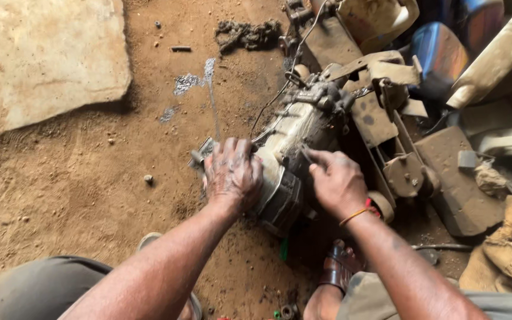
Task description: The person scrapes residue from a transmission housing mating surface with a metal tool, wipes the area with a cloth, and handles small metal components.
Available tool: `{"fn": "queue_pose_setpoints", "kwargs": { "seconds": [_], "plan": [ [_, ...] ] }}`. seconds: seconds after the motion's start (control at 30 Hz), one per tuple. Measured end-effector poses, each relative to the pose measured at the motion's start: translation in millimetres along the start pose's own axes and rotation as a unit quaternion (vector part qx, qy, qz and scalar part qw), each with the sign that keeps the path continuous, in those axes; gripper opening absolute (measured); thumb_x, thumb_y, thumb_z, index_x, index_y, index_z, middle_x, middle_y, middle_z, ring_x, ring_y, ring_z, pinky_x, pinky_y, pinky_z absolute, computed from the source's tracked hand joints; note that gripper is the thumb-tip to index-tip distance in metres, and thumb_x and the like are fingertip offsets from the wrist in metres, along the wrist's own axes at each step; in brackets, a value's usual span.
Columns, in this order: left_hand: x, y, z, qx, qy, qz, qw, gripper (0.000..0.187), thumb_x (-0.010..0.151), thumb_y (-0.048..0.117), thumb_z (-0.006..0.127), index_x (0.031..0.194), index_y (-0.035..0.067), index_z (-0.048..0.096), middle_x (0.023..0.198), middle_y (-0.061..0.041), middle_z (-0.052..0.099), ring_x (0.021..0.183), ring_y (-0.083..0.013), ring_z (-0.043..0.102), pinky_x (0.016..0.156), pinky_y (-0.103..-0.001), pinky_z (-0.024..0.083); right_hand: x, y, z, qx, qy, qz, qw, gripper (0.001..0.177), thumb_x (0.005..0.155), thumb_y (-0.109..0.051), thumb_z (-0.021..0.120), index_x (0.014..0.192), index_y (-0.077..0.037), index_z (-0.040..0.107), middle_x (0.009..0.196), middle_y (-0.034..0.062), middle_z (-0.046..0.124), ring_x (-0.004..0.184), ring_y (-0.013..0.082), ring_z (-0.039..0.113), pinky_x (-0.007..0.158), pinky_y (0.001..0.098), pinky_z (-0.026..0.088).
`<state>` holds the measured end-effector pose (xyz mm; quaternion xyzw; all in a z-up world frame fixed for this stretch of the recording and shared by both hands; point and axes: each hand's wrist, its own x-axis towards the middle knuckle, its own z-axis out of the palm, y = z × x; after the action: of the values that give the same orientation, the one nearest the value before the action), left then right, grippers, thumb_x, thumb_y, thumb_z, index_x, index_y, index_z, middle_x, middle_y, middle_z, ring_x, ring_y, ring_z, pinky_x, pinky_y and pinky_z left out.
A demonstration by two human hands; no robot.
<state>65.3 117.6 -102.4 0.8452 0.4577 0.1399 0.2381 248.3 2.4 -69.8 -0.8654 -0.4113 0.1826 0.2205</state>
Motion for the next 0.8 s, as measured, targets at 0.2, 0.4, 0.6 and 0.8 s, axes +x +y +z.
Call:
{"fn": "queue_pose_setpoints", "kwargs": {
  "seconds": [0.2,0.4,0.6,0.8],
  "plan": [
    [9.3,-0.7,-0.9,0.006,-0.054,-0.022,0.998,0.031,0.092,0.032,0.053,0.116,0.012,0.059,0.115,-0.014,0.056,0.118,-0.0302,0.049,0.102,-0.054,0.035,-1.4,5.2,6.6,-0.020,0.016,-0.092,0.995,0.031,0.091,-0.024,0.065,0.119,-0.021,0.078,0.111,0.0154,0.073,0.106,0.0340,0.069,0.094,0.0433,0.056],
    [5.8,0.5,0.4,-0.002,0.010,0.016,1.000,0.029,0.092,0.032,0.055,0.113,0.013,0.060,0.118,-0.014,0.057,0.119,-0.0331,0.049,0.102,-0.054,0.035,-5.6,-5.7,9.6,-0.013,-0.028,-0.056,0.998,0.034,0.086,-0.024,0.067,0.118,-0.024,0.078,0.107,0.0157,0.072,0.104,0.0339,0.068,0.094,0.0430,0.055],
    [7.7,2.7,-5.5,0.008,-0.022,0.006,1.000,0.029,0.091,0.030,0.056,0.114,0.013,0.061,0.117,-0.014,0.057,0.117,-0.0339,0.049,0.099,-0.055,0.035,-5.6,-8.5,13.7,0.009,-0.016,-0.084,0.996,0.034,0.087,-0.022,0.067,0.119,-0.015,0.076,0.105,0.0155,0.072,0.104,0.0350,0.068,0.093,0.0434,0.053],
    [4.6,1.9,-6.3,-0.009,-0.040,-0.006,0.999,0.031,0.091,0.031,0.055,0.116,0.013,0.060,0.118,-0.014,0.057,0.117,-0.0325,0.049,0.101,-0.054,0.035,5.4,1.9,8.7,0.029,0.000,-0.113,0.993,0.033,0.087,-0.022,0.066,0.118,-0.016,0.077,0.116,0.0145,0.075,0.110,0.0321,0.070,0.097,0.0398,0.054]
  ]
}}
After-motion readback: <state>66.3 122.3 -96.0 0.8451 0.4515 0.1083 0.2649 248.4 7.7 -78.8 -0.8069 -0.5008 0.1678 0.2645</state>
